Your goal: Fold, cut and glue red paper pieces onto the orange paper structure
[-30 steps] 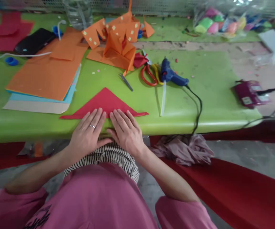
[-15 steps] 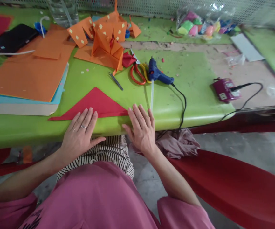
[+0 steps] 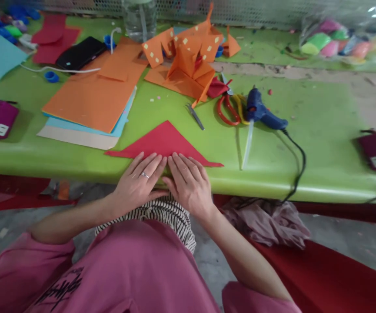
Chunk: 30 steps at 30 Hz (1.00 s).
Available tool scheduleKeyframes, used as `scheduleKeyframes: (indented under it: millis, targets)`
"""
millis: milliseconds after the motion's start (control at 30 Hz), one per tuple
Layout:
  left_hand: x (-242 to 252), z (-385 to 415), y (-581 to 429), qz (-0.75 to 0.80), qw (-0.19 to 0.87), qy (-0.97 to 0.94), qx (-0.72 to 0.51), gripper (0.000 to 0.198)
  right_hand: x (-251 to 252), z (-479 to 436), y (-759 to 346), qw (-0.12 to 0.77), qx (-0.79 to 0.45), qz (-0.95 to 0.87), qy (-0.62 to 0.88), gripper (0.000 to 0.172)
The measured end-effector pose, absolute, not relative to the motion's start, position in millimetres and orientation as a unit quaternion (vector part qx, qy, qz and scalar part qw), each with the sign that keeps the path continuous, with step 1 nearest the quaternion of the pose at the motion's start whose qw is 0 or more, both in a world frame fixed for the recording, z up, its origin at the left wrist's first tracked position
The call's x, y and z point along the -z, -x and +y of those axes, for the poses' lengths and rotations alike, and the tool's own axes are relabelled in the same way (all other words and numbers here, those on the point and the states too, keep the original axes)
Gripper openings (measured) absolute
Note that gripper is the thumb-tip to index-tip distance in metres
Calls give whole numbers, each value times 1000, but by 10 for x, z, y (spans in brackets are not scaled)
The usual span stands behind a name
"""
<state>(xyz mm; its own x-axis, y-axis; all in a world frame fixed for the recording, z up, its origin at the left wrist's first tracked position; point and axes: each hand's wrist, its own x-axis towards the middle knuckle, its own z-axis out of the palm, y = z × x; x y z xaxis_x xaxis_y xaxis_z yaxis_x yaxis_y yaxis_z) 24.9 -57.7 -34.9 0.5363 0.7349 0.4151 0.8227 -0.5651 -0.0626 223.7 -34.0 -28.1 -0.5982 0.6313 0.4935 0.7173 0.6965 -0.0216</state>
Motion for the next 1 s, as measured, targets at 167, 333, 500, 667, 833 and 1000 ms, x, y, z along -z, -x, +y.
scheduleKeyframes:
  millis: [167,333,500,667,833,1000]
  targets:
    - [329,-652,63,-487,150,845,161,86,297,-292,-2249,254,117,-886,371,46]
    - [320,-789,442,-527,167,821,145,88,292,-271,-2220,261,134,-882,368,45]
    - [294,-826,638,-537,161,810,169,81,310,-249,-2202,279,145,-878,361,42]
    - [258,-769,576,-511,179,813,214,52,343,-255,-2231,296,150,-875,352,43]
    - [180,-736,493,-455,200,842,212,28,349,-313,-2290,310,149,-878,332,46]
    - [120,-704,499,-432,206,847,231,21,243,-319,-2311,309,154,-882,320,32]
